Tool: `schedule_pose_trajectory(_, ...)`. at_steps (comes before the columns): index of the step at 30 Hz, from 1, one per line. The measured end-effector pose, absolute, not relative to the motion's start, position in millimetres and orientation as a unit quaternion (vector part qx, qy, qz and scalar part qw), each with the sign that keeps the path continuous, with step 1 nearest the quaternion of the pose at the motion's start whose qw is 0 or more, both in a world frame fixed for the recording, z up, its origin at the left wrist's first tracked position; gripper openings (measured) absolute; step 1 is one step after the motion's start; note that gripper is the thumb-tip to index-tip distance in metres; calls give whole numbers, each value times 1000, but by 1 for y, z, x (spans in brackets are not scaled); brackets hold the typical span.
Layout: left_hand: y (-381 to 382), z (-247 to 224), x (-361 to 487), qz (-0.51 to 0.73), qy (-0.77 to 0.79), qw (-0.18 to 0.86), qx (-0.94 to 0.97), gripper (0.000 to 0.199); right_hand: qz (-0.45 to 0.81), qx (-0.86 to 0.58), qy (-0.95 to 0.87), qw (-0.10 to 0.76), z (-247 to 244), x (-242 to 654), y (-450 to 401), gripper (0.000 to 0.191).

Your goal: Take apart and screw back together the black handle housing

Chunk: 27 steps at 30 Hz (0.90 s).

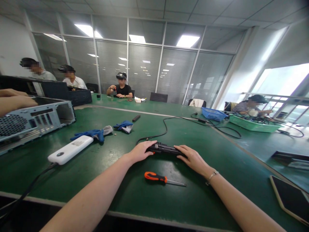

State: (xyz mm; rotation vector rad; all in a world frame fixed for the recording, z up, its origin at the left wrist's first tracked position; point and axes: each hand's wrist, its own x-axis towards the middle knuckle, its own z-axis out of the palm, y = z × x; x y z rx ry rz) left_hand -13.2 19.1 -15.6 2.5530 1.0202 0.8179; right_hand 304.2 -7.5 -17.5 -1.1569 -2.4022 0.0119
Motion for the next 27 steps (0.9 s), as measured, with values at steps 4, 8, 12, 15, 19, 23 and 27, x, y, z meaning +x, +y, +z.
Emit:
schedule_pose_trajectory(4,15,-13,-13,279,344,139,886,64,34,-418,-877,234,-14,306,-9,45)
schedule_pose_trajectory(8,6,-8,-13,280,339,158,884,64,73,-416,-876,235,-9,310,-13,45)
schedule_pose_trajectory(12,1,-3,-14,278,341,169,882,66,90,-418,-869,248,-6,311,-18,44)
schedule_pose_trajectory(15,1,-3,-14,273,338,168,885,64,78,-415,-868,261,-8,308,-19,43)
schedule_pose_trajectory(19,1,-4,-14,283,330,164,886,60,58,-409,-864,289,-13,307,-18,42)
schedule_pose_trajectory(23,0,-3,-15,301,328,160,881,61,43,-408,-855,316,-14,307,-17,42)
schedule_pose_trajectory(27,1,-3,-16,290,327,159,885,62,48,-414,-857,304,-14,307,-17,43)
